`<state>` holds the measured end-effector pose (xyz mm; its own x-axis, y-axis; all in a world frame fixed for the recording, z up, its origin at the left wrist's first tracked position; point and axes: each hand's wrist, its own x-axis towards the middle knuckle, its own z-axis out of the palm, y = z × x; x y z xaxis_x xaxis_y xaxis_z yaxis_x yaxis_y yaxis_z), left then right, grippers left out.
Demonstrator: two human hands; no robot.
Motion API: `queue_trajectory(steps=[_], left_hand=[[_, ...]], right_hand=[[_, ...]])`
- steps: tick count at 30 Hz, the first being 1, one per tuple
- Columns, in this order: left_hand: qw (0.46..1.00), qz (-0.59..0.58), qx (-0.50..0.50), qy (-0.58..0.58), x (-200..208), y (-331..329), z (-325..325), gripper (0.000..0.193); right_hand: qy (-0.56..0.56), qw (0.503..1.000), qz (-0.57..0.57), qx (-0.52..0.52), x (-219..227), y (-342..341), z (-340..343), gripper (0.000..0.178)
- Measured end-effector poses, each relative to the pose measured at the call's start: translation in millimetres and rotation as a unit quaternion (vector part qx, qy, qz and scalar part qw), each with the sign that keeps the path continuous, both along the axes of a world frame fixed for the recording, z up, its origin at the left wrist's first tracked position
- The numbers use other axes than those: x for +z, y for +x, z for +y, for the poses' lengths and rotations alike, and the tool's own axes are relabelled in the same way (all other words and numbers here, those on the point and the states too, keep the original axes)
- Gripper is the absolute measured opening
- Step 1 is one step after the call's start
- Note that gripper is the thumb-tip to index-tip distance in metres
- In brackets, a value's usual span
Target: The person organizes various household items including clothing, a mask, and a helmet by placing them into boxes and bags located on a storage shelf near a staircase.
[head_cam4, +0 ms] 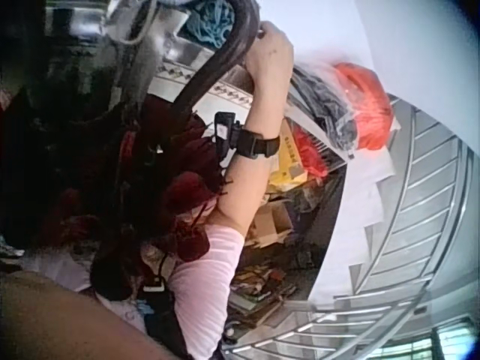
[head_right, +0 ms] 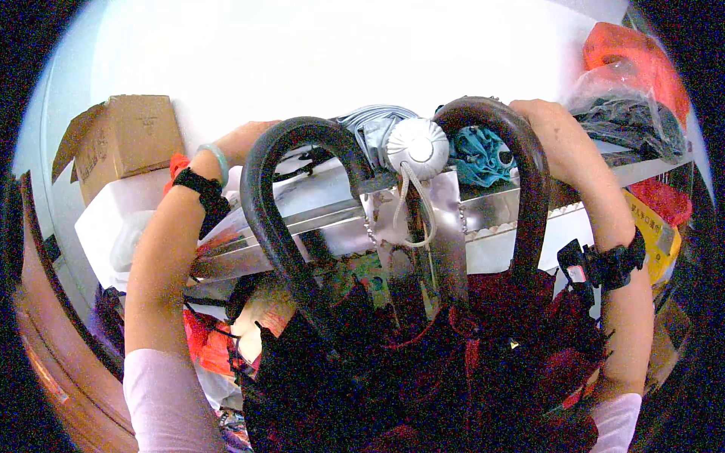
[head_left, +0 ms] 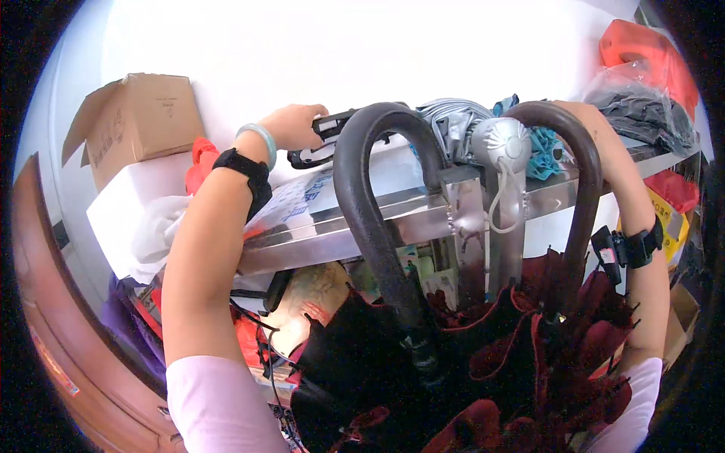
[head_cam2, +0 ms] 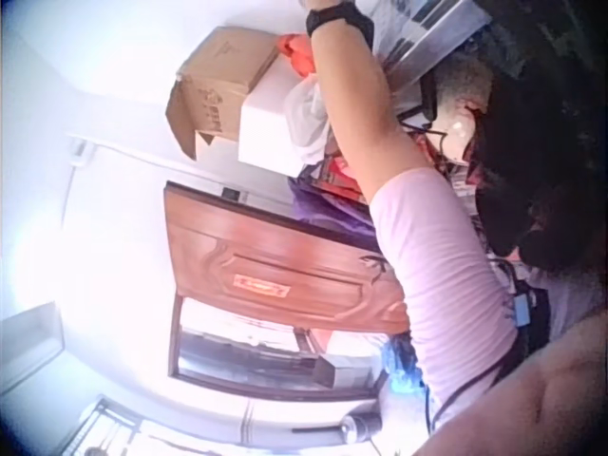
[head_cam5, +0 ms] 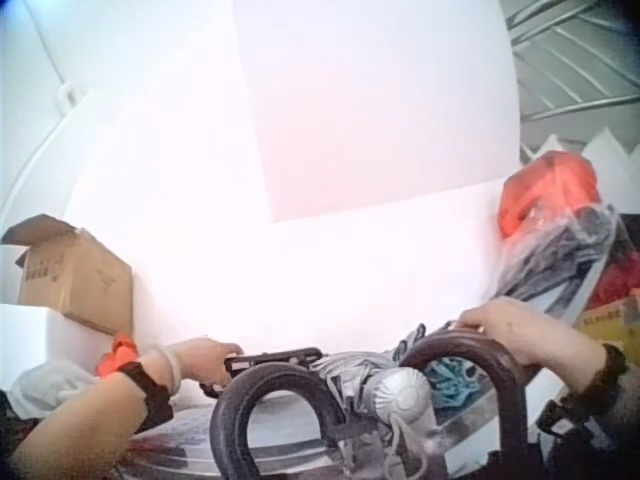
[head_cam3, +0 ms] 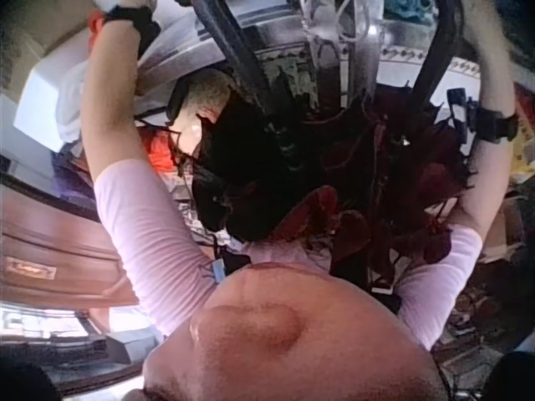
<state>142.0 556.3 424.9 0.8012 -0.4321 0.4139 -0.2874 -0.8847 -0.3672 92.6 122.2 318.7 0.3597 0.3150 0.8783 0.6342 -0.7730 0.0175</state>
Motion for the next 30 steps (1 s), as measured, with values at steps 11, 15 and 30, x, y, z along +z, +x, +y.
queue_trajectory(steps=[11,15,30], left_hand=[[0.991,0.109,-0.018,0.071,-25,-38,-63,0.051],[0.996,0.018,-0.072,0.056,-41,-4,-40,0.053],[1.000,0.014,-0.004,-0.028,-55,42,-25,0.030]], right_hand=[[-0.004,1.000,0.022,-0.008,-1,-2,-1,0.023],[-0.009,0.999,0.045,-0.017,1,-3,-1,0.023],[0.006,0.997,0.056,-0.050,-1,-3,-2,0.028]])
